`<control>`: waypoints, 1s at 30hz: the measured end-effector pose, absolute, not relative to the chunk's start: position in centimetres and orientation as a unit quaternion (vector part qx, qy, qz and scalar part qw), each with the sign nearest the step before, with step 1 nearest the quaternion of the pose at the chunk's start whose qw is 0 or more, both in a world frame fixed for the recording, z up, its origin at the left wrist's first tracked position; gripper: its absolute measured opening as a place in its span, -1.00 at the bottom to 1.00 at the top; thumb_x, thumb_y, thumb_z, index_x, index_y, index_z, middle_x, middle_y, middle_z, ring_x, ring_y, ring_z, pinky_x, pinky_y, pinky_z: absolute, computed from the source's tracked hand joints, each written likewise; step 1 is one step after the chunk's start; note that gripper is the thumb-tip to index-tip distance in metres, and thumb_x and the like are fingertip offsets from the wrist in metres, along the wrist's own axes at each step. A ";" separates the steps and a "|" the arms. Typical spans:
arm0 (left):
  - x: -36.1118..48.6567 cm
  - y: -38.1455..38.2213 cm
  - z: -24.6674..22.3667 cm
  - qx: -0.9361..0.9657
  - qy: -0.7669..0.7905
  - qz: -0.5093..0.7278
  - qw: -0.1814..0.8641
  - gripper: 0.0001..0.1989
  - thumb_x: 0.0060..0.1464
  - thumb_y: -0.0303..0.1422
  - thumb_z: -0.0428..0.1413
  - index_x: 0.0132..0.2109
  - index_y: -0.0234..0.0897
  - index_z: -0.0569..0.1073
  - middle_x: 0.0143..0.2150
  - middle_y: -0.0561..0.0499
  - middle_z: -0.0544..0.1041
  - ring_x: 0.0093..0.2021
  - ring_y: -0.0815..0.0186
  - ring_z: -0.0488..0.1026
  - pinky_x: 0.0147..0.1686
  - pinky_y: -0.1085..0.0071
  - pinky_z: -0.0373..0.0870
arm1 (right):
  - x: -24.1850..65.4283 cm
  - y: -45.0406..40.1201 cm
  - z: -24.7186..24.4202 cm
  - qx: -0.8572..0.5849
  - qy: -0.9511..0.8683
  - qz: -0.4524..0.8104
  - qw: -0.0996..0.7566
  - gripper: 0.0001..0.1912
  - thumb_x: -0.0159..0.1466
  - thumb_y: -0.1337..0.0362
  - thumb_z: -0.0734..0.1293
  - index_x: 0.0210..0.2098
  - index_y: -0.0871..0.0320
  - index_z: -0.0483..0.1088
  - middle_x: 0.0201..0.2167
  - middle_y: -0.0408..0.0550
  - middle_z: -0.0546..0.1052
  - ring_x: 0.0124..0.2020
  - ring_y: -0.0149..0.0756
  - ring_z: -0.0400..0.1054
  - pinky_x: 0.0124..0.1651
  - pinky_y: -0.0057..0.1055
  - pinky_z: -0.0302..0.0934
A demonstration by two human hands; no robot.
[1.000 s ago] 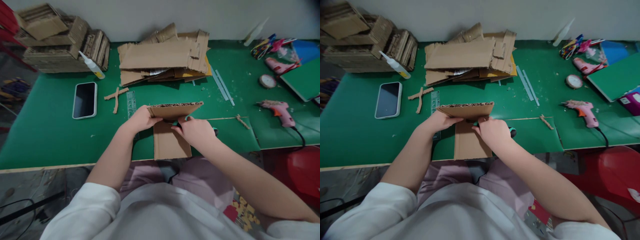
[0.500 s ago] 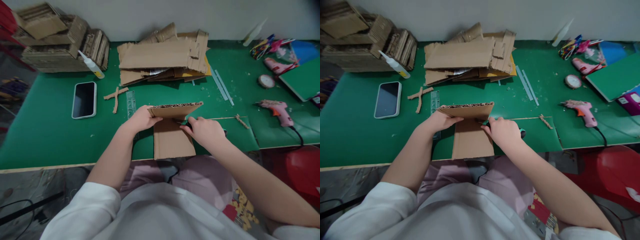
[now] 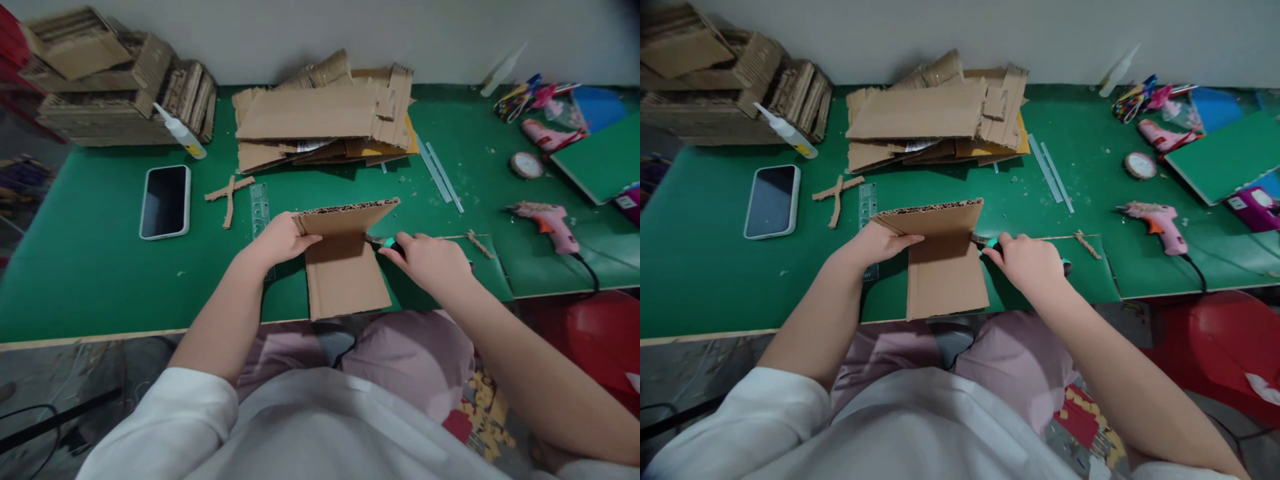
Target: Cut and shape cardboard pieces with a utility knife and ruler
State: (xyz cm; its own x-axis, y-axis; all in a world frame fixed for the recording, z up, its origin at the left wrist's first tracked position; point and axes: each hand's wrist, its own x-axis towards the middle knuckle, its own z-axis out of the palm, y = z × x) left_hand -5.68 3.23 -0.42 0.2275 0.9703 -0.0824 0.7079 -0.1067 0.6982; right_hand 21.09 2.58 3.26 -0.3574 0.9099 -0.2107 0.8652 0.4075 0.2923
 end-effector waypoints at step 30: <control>-4.9 2.9 0.0 0.679 0.561 0.270 0.390 -0.50 0.02 -0.17 0.12 0.09 -0.29 0.36 0.05 -0.12 0.47 0.05 0.10 0.41 0.03 0.23 0.35 | 16.2 2.4 4.1 0.459 0.874 -0.004 0.161 -0.40 0.29 -0.14 -0.02 -0.16 0.22 0.35 -0.41 0.10 0.51 -0.41 -0.18 0.41 -0.48 -0.42 -0.01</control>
